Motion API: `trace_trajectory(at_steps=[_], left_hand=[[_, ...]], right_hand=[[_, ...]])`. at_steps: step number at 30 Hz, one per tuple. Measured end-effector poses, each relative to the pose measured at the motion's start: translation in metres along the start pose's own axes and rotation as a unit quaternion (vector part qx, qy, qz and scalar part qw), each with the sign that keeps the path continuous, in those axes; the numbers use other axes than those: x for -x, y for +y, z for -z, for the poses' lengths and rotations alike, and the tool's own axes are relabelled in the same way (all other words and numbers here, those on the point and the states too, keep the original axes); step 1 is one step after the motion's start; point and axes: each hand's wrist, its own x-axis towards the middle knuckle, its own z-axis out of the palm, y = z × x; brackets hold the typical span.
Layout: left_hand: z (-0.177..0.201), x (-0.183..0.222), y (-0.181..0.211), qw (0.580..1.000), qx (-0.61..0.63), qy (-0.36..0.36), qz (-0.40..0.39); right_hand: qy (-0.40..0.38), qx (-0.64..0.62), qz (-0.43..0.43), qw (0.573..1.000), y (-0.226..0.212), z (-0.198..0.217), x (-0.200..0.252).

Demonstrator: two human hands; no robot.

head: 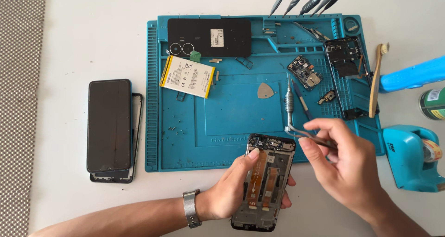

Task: The person disassembles a smartphone on a blue work mat, using a screwdriver to remove screws and a plastic pry tool to separate internal components. They use tweezers to lift a ribbon cable and a toothbrush to clean the interior. The phone remains partially disassembled at the end.

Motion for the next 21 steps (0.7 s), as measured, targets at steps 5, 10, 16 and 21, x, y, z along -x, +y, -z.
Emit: trace_trajectory(at_steps=[5, 10, 16, 21], left_hand=[[-0.003, 0.000, 0.003, 1.000, 0.010, -0.009, 0.018], [-0.004, 0.000, 0.005, 1.000, -0.023, -0.019, -0.008], [-0.004, -0.001, 0.005, 0.999, -0.030, -0.021, -0.011], [-0.004, -0.001, 0.005, 0.999, -0.034, -0.010, -0.002]], right_hand=[[-0.036, 0.007, 0.070, 0.997, -0.006, 0.002, -0.005], [-0.025, 0.057, 0.180, 0.982, -0.012, -0.003, -0.005], [-0.009, 0.077, 0.243, 0.967, -0.013, -0.002, -0.007], [0.002, 0.100, 0.288, 0.953, -0.010, -0.004, -0.009]])
